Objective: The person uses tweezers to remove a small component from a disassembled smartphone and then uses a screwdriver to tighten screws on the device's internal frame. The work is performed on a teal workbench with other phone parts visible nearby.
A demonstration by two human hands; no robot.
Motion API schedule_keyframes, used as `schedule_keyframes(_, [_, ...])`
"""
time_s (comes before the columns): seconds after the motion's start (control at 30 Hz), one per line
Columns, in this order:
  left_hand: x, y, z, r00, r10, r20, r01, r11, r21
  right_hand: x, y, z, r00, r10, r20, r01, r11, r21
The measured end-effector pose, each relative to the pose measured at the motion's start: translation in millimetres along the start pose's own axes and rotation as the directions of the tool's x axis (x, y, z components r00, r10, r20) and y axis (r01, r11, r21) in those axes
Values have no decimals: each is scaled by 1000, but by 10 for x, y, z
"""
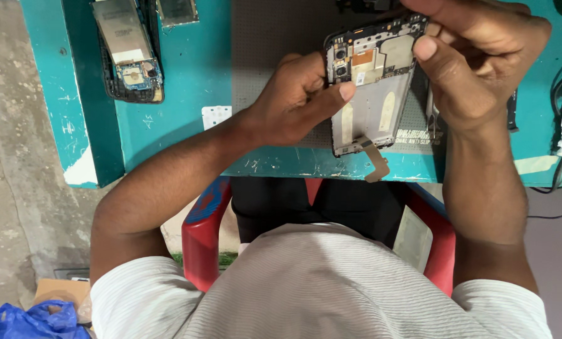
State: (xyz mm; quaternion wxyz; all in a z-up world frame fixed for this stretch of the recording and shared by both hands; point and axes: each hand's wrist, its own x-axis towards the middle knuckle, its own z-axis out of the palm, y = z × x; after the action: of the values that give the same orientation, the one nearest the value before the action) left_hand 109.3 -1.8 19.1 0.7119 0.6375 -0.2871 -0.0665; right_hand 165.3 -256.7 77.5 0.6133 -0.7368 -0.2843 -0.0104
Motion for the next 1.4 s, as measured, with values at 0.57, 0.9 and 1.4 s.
schedule_keyframes(0.57, [18, -52, 8, 1000, -7, -16, 7, 999, 36, -5, 113, -19, 1000, -24, -6, 23, 996, -82])
schedule_keyframes(0.9, [11, -55, 4, 1000, 3, -15, -2, 999, 40, -46, 180, -48, 996, -93, 6, 93, 989, -116])
schedule_keyframes(1.4, [-23, 108, -16, 995, -102, -16, 96, 972, -215, 9, 107, -132, 956, -204, 211, 227, 970, -88])
